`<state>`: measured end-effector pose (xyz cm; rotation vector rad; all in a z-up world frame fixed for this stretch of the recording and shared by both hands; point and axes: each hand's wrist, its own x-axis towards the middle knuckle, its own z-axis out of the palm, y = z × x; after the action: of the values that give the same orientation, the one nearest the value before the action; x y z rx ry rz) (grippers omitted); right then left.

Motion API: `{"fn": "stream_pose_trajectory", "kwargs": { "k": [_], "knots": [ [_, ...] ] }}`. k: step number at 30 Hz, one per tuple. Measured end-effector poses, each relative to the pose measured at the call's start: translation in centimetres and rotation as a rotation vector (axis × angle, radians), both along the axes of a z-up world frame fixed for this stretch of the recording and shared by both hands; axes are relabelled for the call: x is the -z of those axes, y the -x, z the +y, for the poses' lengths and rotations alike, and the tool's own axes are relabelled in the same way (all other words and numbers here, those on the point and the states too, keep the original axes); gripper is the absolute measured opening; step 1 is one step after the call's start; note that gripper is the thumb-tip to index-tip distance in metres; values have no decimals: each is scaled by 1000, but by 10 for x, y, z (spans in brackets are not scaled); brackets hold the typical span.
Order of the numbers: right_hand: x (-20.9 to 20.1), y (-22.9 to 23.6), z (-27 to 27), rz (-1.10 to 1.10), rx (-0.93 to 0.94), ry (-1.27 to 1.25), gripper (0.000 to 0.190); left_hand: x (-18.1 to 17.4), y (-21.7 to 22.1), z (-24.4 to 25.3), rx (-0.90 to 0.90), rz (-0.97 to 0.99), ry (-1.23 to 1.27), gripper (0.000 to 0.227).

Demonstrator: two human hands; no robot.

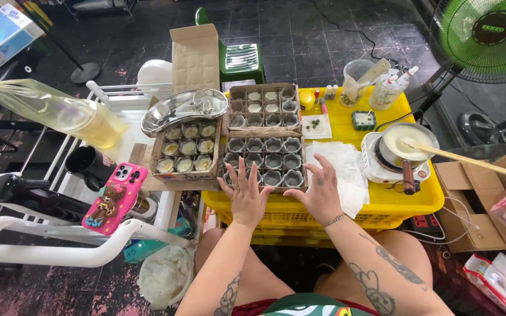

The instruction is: Clean and prepare small candle cups by wiping them with a tissue.

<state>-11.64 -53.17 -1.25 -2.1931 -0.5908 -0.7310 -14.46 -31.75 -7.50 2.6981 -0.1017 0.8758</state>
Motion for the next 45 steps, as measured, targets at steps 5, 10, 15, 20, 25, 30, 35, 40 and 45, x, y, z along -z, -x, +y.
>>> {"fn": "stream_pose_trajectory", "kwargs": {
  "k": [5, 10, 15, 20, 25, 30, 35, 40, 45],
  "knots": [
    [5, 2, 0, -182, -20, 158, 39, 0, 1, 0, -17, -13, -41, 85],
    [3, 10, 5, -216, 32, 172, 22, -20, 8, -4, 17, -42, -22, 72],
    [12, 7, 6, -146, 5, 151, 17, -30, 14, -4, 122, -180, 38, 16],
    [7, 11, 6, -145, 14, 194, 16, -34, 16, -8, 104, -194, 69, 11],
    [-12, 16, -12, 57, -4, 42, 29, -35, 15, -7, 112, -176, 72, 12],
    [-8, 6, -69, 434, 183, 259, 23, -34, 14, -7, 114, -164, 65, 16],
    [-49, 22, -83, 741, 476, 570, 42, -34, 13, -8, 112, -165, 62, 16],
    [-16, 16, -99, 788, 479, 467, 44, -32, 15, -7, 108, -179, 46, 17],
    [1, 16, -98, 605, 426, 223, 27, -35, 14, -7, 115, -187, 33, 19]
  ]
}}
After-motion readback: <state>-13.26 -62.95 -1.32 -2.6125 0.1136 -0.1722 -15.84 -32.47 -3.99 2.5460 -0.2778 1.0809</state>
